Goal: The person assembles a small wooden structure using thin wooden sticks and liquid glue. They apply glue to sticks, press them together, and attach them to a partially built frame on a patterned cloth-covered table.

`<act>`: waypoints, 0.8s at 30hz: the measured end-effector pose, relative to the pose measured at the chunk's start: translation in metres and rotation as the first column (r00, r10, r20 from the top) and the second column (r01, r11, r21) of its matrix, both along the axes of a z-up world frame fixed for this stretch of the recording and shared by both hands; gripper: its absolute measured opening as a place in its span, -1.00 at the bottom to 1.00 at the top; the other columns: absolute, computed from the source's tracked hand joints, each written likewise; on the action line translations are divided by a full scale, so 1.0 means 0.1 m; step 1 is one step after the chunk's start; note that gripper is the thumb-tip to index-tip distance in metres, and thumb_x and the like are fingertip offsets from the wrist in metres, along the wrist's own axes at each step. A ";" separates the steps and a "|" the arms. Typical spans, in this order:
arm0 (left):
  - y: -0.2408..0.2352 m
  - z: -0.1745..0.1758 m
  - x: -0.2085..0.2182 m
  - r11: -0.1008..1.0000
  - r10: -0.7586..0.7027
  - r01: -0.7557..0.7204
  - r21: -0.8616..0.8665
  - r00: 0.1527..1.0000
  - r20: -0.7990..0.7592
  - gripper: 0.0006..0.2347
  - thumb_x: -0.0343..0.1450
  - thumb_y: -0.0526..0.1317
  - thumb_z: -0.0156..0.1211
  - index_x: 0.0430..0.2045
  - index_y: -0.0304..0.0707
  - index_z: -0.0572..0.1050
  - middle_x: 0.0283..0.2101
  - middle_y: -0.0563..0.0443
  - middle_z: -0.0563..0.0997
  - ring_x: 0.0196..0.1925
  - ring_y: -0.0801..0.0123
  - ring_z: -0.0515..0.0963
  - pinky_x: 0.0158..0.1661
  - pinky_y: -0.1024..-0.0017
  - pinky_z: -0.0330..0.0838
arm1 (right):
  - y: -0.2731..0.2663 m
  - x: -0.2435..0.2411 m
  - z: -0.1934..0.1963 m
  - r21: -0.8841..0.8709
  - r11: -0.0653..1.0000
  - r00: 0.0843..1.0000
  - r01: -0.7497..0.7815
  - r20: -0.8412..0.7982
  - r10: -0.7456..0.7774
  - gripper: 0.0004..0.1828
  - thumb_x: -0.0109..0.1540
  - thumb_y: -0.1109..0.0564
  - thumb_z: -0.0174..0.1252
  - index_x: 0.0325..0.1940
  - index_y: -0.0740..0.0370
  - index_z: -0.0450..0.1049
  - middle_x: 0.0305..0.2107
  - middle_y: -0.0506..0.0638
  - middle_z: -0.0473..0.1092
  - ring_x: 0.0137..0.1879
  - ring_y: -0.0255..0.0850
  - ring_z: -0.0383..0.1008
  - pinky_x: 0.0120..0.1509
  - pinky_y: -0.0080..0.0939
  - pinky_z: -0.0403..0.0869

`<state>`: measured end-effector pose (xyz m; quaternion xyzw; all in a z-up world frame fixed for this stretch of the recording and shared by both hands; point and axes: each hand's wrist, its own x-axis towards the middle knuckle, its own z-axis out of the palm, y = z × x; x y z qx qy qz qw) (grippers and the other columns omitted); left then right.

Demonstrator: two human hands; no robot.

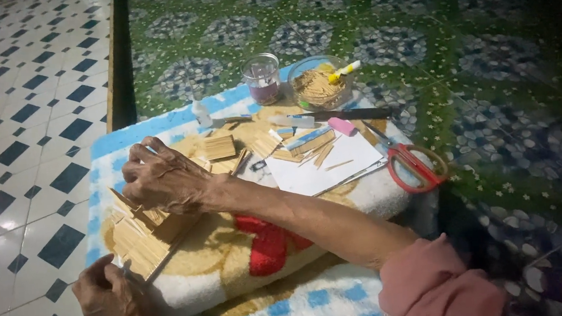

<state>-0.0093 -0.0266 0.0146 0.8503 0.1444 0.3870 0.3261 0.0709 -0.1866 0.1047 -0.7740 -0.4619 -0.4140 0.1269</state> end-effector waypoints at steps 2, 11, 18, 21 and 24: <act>0.00 0.01 0.00 1.000 -0.013 0.013 -0.005 1.000 0.002 -0.89 0.43 -0.36 -0.04 -0.42 -0.46 0.44 -0.29 -0.29 0.37 -0.28 0.02 0.42 -0.41 0.25 0.39 | -0.01 -0.03 0.02 -0.004 1.000 1.000 -0.005 -0.008 0.005 -0.86 -0.04 0.33 -0.02 -0.65 0.15 0.26 -0.60 -0.03 0.23 -0.30 -0.10 0.16 -0.15 -0.05 0.11; -0.03 0.08 -0.05 0.998 -0.018 0.017 -0.064 1.000 -0.008 -0.88 0.42 -0.35 -0.09 -0.42 -0.40 0.43 -0.29 -0.25 0.35 -0.31 0.10 0.43 -0.36 0.33 0.38 | 0.00 -0.02 0.03 0.014 0.999 0.999 -0.040 -0.007 0.041 -0.89 -0.03 0.26 0.01 -0.62 0.11 0.26 -0.58 -0.02 0.24 -0.28 -0.10 0.15 -0.12 -0.06 0.10; 0.01 0.03 -0.03 0.998 -0.051 0.052 -0.046 0.999 0.011 -0.89 0.42 -0.36 -0.06 -0.42 -0.43 0.44 -0.27 -0.26 0.35 -0.31 0.09 0.42 -0.35 0.34 0.38 | 0.01 -0.02 0.04 0.011 1.000 0.997 -0.009 0.072 0.008 -0.81 -0.03 0.31 -0.02 -0.74 0.20 0.23 -0.62 0.02 0.25 -0.33 -0.08 0.17 -0.15 -0.04 0.12; 0.04 0.00 -0.01 0.999 -0.039 0.039 -0.035 0.999 0.000 -0.89 0.39 -0.38 -0.08 -0.45 -0.39 0.44 -0.32 -0.25 0.35 -0.30 0.08 0.41 -0.34 0.31 0.37 | -0.01 -0.03 0.05 0.010 1.000 0.998 0.017 0.061 -0.018 -0.89 -0.05 0.20 0.07 -0.67 0.20 0.31 -0.57 0.03 0.26 -0.29 -0.06 0.19 -0.11 -0.03 0.13; 0.10 -0.04 -0.01 0.997 -0.065 0.066 -0.042 0.998 0.016 -0.88 0.33 -0.42 -0.15 -0.48 -0.34 0.41 -0.37 -0.18 0.35 -0.31 0.15 0.36 -0.28 0.28 0.23 | 0.05 0.08 -0.01 0.020 1.000 0.991 0.009 0.135 -0.011 -0.94 -0.11 0.16 0.09 -0.66 0.17 0.37 -0.53 0.02 0.33 -0.30 -0.06 0.22 -0.19 -0.04 0.19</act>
